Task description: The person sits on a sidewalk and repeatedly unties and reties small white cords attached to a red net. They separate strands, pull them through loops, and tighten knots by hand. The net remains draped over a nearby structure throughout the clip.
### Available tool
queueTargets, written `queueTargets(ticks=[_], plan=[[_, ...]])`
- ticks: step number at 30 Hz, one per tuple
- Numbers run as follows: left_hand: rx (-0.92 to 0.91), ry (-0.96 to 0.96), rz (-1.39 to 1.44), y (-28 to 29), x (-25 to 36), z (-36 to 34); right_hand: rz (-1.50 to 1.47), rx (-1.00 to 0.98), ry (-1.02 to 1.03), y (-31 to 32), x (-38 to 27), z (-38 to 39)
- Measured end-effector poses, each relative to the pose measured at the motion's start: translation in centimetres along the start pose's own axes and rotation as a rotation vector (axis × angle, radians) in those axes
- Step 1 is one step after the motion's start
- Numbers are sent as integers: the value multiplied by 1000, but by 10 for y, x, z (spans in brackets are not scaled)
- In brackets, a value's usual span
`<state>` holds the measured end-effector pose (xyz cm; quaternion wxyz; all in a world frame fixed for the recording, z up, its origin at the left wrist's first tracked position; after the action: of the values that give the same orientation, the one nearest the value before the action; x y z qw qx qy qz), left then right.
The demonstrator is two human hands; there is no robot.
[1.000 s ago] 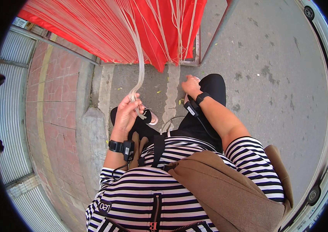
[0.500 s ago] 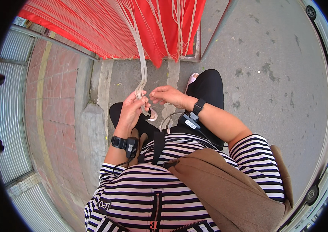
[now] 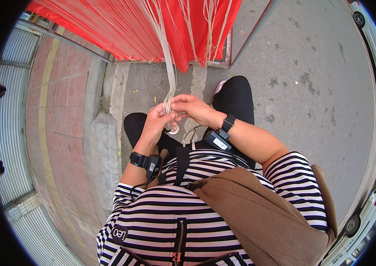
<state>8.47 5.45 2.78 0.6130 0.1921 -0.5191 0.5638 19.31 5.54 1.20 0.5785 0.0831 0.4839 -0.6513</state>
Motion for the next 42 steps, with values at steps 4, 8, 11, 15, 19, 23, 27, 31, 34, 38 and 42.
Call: queueTargets(ticks=[4,8,11,15,19,23,27,31,34,38,42], plan=[[16,-24,-24,4,1,1,0,15,-19,-1,5,2],[61,-60,-44,9,2,0,47,23,-77,1,15,0],[37,-25,-63,9,-1,-1,58,21,-69,2,16,-2],[22,-8,-7,8,-3,-1,48,19,-59,3,14,0],[52,58,40,17,-9,1,108,72,1,8,1,13],[127,84,74,39,-16,2,156,67,129,13,-33,40],[186,78,61,57,-25,-1,174,86,271,15,-76,77],[191,116,65,65,-36,-3,175,107,415,10,-120,116],[212,140,52,71,-44,-4,152,108,538,5,-150,145],[228,144,49,80,-52,-5,145,32,772,-7,-188,191],[274,140,95,89,-60,-4,244,-83,975,-21,-212,233]])
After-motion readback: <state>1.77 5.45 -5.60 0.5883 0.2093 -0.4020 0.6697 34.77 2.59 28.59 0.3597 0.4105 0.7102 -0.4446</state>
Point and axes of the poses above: each hand's wrist, its own z-axis away from the middle knuckle, its own y-axis out of the back of the hand, x = y × z, the point moved 9 cm from there along -z, towards the middle knuckle, and after that the axes turned 3 degrees about -y, right-handed, at the moved point
